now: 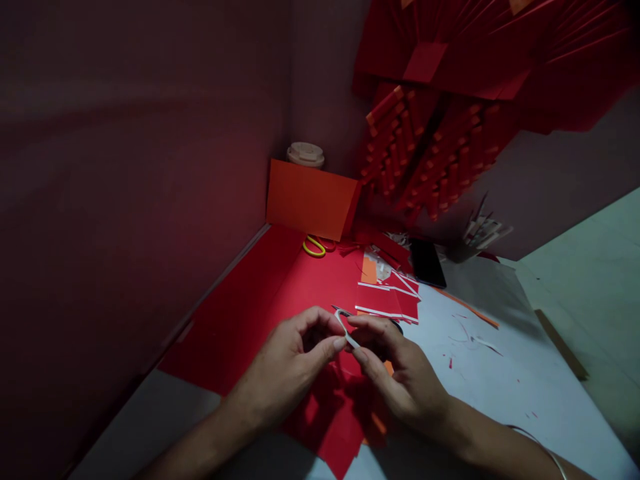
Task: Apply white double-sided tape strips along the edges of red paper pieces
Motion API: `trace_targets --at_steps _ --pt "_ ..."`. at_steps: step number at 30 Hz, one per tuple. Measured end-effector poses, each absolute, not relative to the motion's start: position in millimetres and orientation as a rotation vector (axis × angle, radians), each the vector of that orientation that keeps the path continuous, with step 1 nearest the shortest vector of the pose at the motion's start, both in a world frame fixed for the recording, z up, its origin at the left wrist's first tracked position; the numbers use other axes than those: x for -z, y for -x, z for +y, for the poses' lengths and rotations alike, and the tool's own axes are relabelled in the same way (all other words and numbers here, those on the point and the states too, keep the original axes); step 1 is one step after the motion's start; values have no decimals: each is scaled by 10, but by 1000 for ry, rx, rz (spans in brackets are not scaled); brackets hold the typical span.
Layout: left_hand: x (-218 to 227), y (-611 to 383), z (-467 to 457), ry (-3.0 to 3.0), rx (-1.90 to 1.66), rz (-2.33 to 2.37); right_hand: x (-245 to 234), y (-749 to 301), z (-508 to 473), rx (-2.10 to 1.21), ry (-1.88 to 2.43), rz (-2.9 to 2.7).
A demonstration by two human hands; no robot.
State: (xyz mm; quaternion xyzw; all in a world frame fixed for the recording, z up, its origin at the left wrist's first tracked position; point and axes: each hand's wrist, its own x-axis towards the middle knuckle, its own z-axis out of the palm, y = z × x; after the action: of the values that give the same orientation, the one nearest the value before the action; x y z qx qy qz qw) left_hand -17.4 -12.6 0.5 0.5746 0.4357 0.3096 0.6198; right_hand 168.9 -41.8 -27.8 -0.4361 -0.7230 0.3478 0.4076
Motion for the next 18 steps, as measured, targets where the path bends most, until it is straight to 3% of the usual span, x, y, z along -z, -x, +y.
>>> trace_targets --at_steps 18 --pt "-43 143 -151 -1451 -833 1133 329 -1597 -428 -1108 1074 -1604"
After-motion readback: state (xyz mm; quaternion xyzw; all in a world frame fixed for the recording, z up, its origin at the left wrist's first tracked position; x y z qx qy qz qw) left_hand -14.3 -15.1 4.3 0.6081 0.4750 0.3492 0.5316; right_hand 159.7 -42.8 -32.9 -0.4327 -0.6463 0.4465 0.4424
